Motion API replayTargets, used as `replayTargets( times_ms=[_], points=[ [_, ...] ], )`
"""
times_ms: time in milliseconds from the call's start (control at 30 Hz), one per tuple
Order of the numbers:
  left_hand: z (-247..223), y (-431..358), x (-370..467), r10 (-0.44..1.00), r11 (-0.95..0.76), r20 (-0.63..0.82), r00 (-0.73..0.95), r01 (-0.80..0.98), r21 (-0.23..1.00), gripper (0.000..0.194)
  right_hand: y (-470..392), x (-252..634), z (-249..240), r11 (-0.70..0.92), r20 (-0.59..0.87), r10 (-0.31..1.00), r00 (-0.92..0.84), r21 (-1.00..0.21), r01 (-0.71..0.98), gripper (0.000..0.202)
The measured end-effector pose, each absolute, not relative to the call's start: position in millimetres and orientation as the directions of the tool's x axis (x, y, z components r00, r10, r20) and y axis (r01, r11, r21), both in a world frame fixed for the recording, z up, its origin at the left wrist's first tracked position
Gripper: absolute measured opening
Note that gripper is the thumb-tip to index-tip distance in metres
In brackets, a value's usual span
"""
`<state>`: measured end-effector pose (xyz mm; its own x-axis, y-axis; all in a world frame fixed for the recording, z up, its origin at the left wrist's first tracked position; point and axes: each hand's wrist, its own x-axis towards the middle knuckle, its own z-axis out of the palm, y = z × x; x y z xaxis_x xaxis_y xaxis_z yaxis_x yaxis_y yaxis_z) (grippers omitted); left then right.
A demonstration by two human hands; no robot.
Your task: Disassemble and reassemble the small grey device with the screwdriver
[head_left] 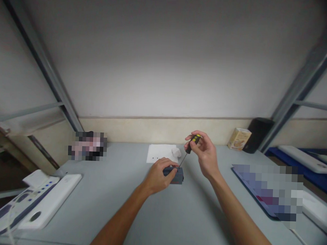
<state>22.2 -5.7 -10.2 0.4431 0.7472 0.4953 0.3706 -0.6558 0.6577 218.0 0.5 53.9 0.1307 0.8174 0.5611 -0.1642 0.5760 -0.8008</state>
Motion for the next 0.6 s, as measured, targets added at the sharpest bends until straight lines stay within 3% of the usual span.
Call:
replayTargets(
  times_ms=[600],
  points=[
    [-11.4, -4.7, 22.3, 0.736, -0.673, 0.515, 0.440, 0.383, 0.633, 0.015, 2.7, 219.1, 52.0, 0.580, 0.562, 0.814, 0.147, -0.803, -0.140, 0.030]
  ],
)
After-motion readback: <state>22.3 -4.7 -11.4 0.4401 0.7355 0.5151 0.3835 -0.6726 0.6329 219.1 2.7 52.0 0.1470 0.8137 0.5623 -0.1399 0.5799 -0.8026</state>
